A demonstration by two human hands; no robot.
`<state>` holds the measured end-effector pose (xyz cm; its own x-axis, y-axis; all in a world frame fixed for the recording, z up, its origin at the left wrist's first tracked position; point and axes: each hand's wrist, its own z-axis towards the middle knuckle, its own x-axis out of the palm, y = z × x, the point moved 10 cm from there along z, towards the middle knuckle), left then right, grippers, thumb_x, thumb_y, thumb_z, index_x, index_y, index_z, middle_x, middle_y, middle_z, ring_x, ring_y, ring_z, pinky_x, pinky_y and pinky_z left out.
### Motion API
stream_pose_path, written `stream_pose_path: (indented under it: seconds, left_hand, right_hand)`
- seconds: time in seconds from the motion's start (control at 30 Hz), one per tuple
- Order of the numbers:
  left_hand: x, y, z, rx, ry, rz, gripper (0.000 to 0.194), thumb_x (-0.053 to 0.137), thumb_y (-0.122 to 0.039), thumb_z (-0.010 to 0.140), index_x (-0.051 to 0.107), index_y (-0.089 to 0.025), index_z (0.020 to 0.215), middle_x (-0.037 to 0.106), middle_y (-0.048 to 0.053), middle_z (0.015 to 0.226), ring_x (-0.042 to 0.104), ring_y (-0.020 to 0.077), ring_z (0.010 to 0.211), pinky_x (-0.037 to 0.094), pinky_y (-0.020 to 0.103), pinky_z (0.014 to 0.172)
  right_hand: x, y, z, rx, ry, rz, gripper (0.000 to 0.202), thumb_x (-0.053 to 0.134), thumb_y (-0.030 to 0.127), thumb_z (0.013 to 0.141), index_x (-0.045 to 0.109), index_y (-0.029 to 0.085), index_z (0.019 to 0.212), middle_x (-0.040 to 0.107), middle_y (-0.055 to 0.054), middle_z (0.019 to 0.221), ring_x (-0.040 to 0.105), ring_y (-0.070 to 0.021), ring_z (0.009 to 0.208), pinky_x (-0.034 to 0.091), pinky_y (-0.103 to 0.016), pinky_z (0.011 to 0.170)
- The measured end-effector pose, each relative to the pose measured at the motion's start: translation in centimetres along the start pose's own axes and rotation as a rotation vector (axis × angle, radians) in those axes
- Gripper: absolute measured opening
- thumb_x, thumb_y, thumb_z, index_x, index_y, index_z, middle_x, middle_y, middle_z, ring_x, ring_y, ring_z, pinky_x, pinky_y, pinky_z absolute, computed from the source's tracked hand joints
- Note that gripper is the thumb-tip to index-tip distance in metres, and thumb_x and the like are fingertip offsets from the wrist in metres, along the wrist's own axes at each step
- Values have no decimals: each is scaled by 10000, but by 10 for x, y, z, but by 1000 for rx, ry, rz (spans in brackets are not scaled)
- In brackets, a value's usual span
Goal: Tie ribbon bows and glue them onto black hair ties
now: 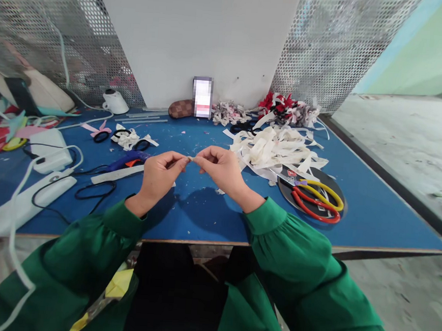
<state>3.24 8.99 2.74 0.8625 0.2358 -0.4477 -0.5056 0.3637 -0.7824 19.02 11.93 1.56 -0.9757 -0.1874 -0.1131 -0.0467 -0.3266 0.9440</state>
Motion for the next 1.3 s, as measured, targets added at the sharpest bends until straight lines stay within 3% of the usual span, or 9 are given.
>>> stream_pose_path:
  seconds: [0.13, 0.5, 0.73, 0.87, 0.93, 1.03, 1.2, 1.3]
  left_hand:
    - [2, 0, -1, -3, 8, -21, 212, 634, -341, 881, 731, -175, 792, 672, -2, 660, 548, 117, 589, 402, 226, 581]
    - [8, 0, 0, -39, 50, -107, 199, 645, -331, 873, 768, -178, 837, 728, 28, 712, 596, 138, 616, 441, 246, 603]
    - [16, -4, -3, 9, 121, -112, 209, 606, -272, 896, 792, -189, 941, 740, 26, 758, 509, 105, 541, 385, 234, 535]
    - [21, -4, -3, 21, 161, -102, 232, 582, -267, 904, 787, -204, 993, 734, 20, 766, 452, 95, 508, 351, 235, 508]
    - [23, -2, -4, 0, 189, -112, 231, 581, -276, 903, 785, -196, 975, 707, 16, 706, 445, 99, 506, 347, 238, 509]
    - [29, 2, -4, -55, 240, -180, 220, 602, -315, 896, 776, -184, 926, 633, 1, 603, 422, 99, 491, 332, 242, 496]
    - [33, 17, -3, -222, 242, -411, 382, 572, -493, 916, 716, -166, 781, 597, 16, 615, 341, 75, 434, 266, 253, 431]
    - [30, 28, -1, -292, 195, -436, 222, 638, -391, 868, 699, -177, 874, 605, 4, 645, 304, 65, 427, 218, 243, 414]
  right_hand:
    - [11, 1, -3, -28, 91, -15, 242, 719, 418, 817, 725, 176, 803, 661, -2, 609, 590, -125, 563, 437, -271, 561]
    - [5, -3, -1, -4, -6, 29, 320, 781, 492, 744, 715, 179, 758, 657, -2, 623, 577, -118, 547, 458, -268, 543]
    - [4, -2, -1, -15, -13, 6, 354, 774, 506, 757, 639, 179, 775, 638, 7, 646, 569, -107, 547, 431, -256, 523]
    - [0, -1, -2, -55, -50, -90, 289, 749, 435, 802, 646, 190, 918, 624, 22, 666, 556, -111, 575, 436, -269, 560]
    - [-2, 4, -4, -114, -76, -181, 215, 722, 373, 836, 687, 200, 959, 616, 14, 695, 545, -120, 619, 438, -282, 599]
    - [-4, 14, -6, -213, -100, -259, 97, 713, 302, 850, 737, 210, 864, 617, -14, 763, 548, -137, 693, 437, -298, 638]
    - [-13, 20, -3, -237, -144, -270, 106, 711, 235, 835, 720, 197, 737, 619, -6, 747, 515, -122, 645, 397, -290, 597]
    - [-23, 16, 2, -182, -169, -245, 101, 711, 242, 823, 712, 193, 735, 619, 8, 698, 506, -115, 613, 382, -282, 575]
